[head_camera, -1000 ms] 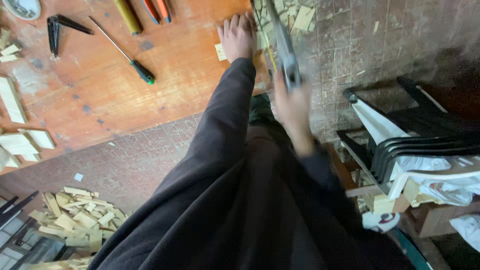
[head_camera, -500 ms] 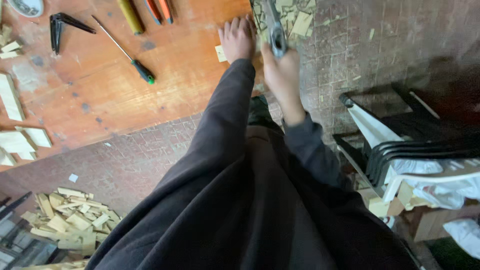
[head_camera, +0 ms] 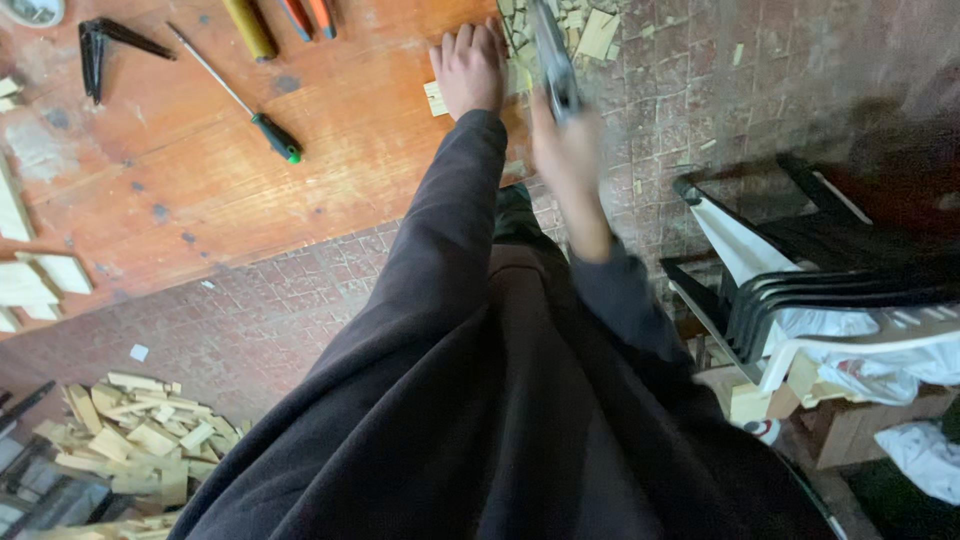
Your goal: The person uses a hand saw to cut a small rectangular piece of wood on a workbench. The left hand holds the wood steady while the right hand moves the saw back and forth along a marked line. The cut is completed, and the person lifts the sawed piece from the bench.
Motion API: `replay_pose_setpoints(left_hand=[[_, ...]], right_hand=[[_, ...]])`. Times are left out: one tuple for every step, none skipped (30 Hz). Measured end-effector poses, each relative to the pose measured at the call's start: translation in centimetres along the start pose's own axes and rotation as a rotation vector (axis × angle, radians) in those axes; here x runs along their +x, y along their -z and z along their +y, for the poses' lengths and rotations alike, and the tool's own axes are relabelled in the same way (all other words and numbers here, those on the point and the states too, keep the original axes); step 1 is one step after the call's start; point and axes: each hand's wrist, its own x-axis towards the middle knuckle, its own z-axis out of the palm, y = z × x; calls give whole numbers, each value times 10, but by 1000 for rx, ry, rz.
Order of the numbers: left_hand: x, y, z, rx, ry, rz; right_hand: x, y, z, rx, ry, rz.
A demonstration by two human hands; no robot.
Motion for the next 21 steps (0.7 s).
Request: replay_pose_setpoints(left_hand=[[-2,-1,1,13,16,-31],[-3,-2,0,22,23,-62],[-1,-3,-5,29,19,-58],[-2,-5,-4,20,41,-81],[-5,-7,-3,11,62,-105],[-6,-9,-6,13,63,-106],[-8,-12,-9,40,56,-100],[-8,-18,-8,55,43,-93],[-5,-15,-3,45,38,-92],[-2,-11,-2,50,35,-53],[0,-6,0,56,31,-15],[2,1,0,53,26,-23],[4,7,0,26,11,-6],[12,8,5,-11,-7,21],[11,6,5,-23,-13,22],[9,4,5,3,-5,7],[6,3,3,29,4,-9],[6,5,3,38,6,-10],[5,7,3,20,14,-23],[7,7,3,-1,17,-35],[10,8,3,3,16,-33]], right_hand=[[26,-17,9,-34,-100,-13],[52,-35,17,-63,-200,-19],[68,-45,17,-57,-196,-22],[82,-50,19,-56,-198,-36],[95,-55,21,-55,-199,-50],[96,-56,27,-55,-200,-52],[98,-57,33,-96,-169,-35],[102,-54,39,-139,-137,-5],[84,-40,17,-140,-137,7],[67,-30,-7,-118,-184,-48],[49,-19,-30,-96,-231,-103],[27,-5,-50,-93,-239,-99],[5,9,-69,-71,-269,-132],[-12,26,-90,-52,-290,-155],[-31,39,-93,-52,-289,-142],[-49,52,-97,-31,-296,-172],[-68,65,-100,-10,-302,-202],[-79,71,-111,-9,-302,-211],[-89,77,-122,-48,-349,-180],[-98,82,-132,-86,-394,-143],[-94,78,-129,-83,-392,-147]])
